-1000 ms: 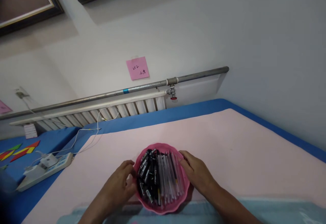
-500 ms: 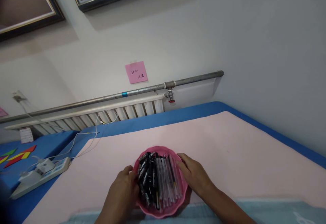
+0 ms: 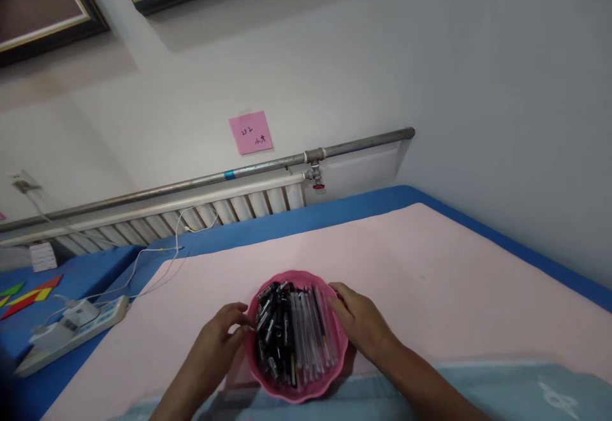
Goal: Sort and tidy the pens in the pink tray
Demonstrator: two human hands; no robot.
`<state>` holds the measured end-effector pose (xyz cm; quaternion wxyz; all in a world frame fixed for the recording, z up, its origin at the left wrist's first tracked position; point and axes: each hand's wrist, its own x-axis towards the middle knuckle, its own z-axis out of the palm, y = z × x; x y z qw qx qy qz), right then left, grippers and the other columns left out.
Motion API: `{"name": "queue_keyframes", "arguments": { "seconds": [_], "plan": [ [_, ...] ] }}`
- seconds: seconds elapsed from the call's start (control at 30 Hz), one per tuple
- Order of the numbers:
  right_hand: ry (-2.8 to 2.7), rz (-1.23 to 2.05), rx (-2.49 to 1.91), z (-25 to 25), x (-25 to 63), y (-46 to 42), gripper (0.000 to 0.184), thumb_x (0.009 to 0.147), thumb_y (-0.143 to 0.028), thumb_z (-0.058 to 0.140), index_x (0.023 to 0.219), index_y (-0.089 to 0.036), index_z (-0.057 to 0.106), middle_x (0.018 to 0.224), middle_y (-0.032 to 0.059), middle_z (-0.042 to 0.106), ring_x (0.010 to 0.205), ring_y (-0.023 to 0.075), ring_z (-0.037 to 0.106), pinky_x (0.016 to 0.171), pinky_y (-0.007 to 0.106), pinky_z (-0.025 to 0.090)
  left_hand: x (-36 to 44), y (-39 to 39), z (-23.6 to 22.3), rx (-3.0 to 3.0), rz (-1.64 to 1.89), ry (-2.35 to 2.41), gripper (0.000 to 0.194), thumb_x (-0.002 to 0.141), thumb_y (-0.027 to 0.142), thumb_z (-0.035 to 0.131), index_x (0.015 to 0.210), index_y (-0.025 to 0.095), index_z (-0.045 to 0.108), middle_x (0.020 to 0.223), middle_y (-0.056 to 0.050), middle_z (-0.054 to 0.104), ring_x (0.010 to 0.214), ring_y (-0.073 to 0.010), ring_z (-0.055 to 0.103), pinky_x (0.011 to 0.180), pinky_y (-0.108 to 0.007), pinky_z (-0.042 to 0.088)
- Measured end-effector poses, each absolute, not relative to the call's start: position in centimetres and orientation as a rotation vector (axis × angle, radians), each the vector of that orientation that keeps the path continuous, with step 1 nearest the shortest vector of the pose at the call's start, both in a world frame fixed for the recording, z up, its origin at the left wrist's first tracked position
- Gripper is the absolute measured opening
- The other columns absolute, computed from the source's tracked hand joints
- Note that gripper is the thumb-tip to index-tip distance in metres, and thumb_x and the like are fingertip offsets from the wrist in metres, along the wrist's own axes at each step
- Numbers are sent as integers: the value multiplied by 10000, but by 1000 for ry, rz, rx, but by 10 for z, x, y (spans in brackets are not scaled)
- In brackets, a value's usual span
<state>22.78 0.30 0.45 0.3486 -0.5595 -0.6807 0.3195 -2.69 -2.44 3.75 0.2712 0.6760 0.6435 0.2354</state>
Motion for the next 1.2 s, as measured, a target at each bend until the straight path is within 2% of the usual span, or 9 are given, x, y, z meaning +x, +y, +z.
{"name": "queue_keyframes", "arguments": {
  "seconds": [0.07, 0.2, 0.3, 0.4, 0.5, 0.6, 0.7, 0.97, 1.2],
  "plan": [
    [-1768, 832, -1459, 3, 228, 3, 399, 825, -437, 357, 1018, -216, 627, 1019, 66, 697, 899, 241, 637, 787, 338, 478, -35, -23, 38, 1614, 764, 1594, 190, 749, 255, 465, 754, 181, 640, 1116, -91, 613, 948, -206, 580, 820, -315, 448],
    [-1776, 828, -1453, 0, 229, 5, 388, 830, -450, 369, 1023, -229, 624, 1023, 61, 697, 889, 245, 638, 788, 350, 474, -42, -21, 37, 1331, 840, 1453, 263, 736, 358, 515, 850, 160, 645, 1020, -95, 642, 832, -197, 592, 748, -326, 471],
    [-1780, 841, -1450, -2, 230, 5, 393, 840, -455, 360, 1036, -229, 615, 1041, 66, 692, 893, 242, 637, 795, 354, 471, -40, -18, 32, 1307, 902, 1520, 318, 717, 399, 552, 890, 151, 649, 1000, -105, 645, 864, -215, 592, 760, -338, 471],
    [-1783, 839, -1448, -3, 230, 6, 398, 842, -450, 352, 1039, -221, 612, 1042, 68, 690, 900, 239, 634, 797, 351, 468, -32, -15, 27, 1340, 1029, 1597, 321, 700, 428, 569, 837, 156, 669, 1046, -118, 632, 924, -243, 586, 781, -356, 472],
    [-1785, 825, -1449, -3, 229, 6, 390, 839, -440, 360, 1036, -221, 615, 1036, 63, 692, 904, 240, 635, 794, 346, 470, -22, -12, 24, 1333, 1151, 1624, 286, 697, 422, 568, 747, 162, 678, 1077, -121, 626, 966, -259, 582, 829, -374, 459],
    [-1773, 835, -1447, 0, 228, 6, 389, 840, -449, 361, 1027, -227, 620, 1032, 59, 695, 902, 241, 640, 790, 342, 475, -17, -10, 24, 1365, 1203, 1631, 258, 696, 396, 566, 738, 176, 693, 1059, -106, 637, 1023, -258, 565, 902, -375, 422],
    [-1758, 843, -1437, 3, 227, 4, 388, 837, -459, 361, 1006, -234, 628, 1028, 53, 698, 900, 240, 643, 791, 339, 481, -20, -8, 22, 1411, 1207, 1608, 281, 711, 390, 545, 816, 177, 695, 1042, -99, 643, 1050, -250, 552, 934, -370, 403],
    [-1777, 833, -1451, 0, 229, 6, 390, 840, -453, 353, 1022, -236, 621, 1029, 52, 697, 905, 237, 639, 782, 335, 481, -27, -11, 21, 1220, 1159, 1584, 378, 718, 390, 548, 980, 125, 612, 1054, -142, 654, 947, -252, 611, 817, -370, 474],
    [-1765, 835, -1435, -1, 229, 5, 386, 833, -456, 365, 1016, -240, 627, 1005, 50, 701, 881, 241, 640, 780, 342, 481, -15, -10, 6, 1306, 1107, 1465, 472, 712, 353, 602, 1122, 124, 556, 1091, -137, 658, 980, -243, 616, 854, -343, 464]
  ]
}}
